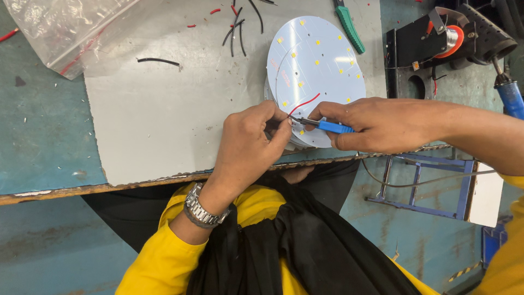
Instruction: The person strips the ends of red and black wires with pliers, applies flux, and solders them to contact points on circular LED modules. They repeat this process for multiple modules, moving finished units aside.
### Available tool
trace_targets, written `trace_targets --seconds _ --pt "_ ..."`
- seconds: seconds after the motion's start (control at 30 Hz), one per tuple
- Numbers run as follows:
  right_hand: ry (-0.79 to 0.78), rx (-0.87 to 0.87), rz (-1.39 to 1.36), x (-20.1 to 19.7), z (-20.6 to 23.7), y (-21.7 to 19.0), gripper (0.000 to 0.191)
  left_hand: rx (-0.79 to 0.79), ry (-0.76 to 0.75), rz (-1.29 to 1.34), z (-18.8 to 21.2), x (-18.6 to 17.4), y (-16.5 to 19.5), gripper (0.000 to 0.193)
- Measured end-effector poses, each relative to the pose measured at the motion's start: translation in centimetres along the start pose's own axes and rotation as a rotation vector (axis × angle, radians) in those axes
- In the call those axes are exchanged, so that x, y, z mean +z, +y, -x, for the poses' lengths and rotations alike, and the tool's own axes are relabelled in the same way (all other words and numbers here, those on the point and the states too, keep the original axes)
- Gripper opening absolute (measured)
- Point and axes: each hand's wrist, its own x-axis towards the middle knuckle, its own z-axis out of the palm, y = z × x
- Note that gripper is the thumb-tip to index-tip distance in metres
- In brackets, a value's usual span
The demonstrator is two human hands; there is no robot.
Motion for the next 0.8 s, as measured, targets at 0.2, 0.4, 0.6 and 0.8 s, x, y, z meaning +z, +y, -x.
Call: trace_targets --seconds 0.2,0.4,0.6,0.8 --pt "0.024 -0.037 -0.085 0.2 -0.2 0.2 0.064 -0.002 0.002 0.003 0.0 0.1 0.0 0.012" --pt "0.042 -0.106 -0.152 0.7 -0.5 1.0 0.072 -0.007 -0.005 0.022 0.0 0.1 0.0 0.012" --pt "0.056 -0.157 -0.184 0.8 -0.6 1.1 0.072 -0.021 -0.014 0.021 0.0 0.1 0.1 0.013" --pt "0.0 -0.011 -0.09 0.6 -0.5 0.9 0.07 0.004 -0.006 0.022 0.1 0.0 0.1 0.012"
